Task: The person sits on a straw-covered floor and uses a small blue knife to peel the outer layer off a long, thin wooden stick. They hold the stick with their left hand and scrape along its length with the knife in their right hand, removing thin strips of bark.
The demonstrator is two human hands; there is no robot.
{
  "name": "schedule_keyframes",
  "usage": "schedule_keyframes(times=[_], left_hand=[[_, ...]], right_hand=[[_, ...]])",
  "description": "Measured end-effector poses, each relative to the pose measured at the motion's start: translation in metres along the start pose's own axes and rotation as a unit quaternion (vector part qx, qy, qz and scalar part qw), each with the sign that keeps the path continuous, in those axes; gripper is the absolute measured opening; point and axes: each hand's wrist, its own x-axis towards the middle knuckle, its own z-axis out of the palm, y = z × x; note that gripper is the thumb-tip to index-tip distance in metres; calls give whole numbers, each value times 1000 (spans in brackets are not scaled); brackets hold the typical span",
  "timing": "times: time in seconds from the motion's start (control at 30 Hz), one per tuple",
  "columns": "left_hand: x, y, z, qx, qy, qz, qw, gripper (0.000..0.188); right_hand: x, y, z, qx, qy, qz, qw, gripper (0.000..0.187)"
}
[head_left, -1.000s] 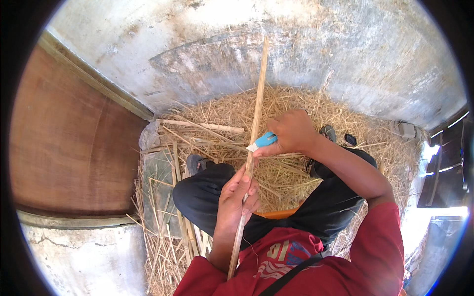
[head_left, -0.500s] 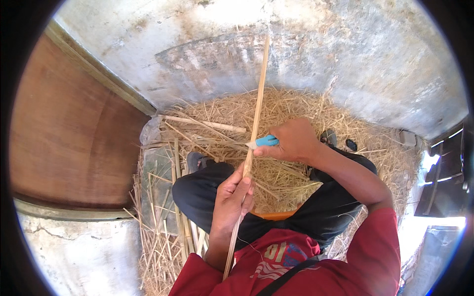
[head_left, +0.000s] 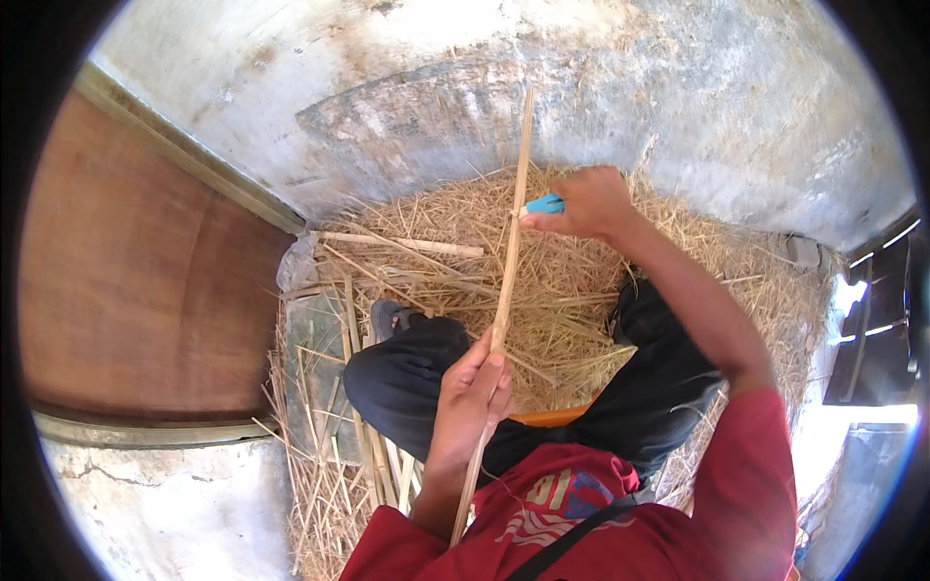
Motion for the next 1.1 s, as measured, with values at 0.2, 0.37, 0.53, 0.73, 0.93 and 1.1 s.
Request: schedule_keyframes(times=[0.2, 0.37, 0.53, 0.73, 0.93, 1.1], left_hand=[[-7, 2, -1, -4, -6, 18, 1000, 47], [-8, -1, -1, 28, -12, 19, 999, 47], [-33, -10, 1, 41, -25, -40, 998, 43], [-84, -22, 1, 163, -154, -140, 964, 49], [-38, -15, -8, 21, -51, -58, 997, 45], [5, -6, -4, -87, -87, -10, 992, 43]], right_hand=[[-1, -3, -6, -9, -23, -2, 1000, 76], [10, 24, -4, -66, 5, -116, 991, 78], [43, 77, -12, -119, -60, 121, 984, 74], [-10, 229, -38, -69, -7, 445, 893, 98], [-17, 178, -37, -3, -103, 367, 924, 94], [-19, 41, -70, 91, -92, 148, 981, 79]])
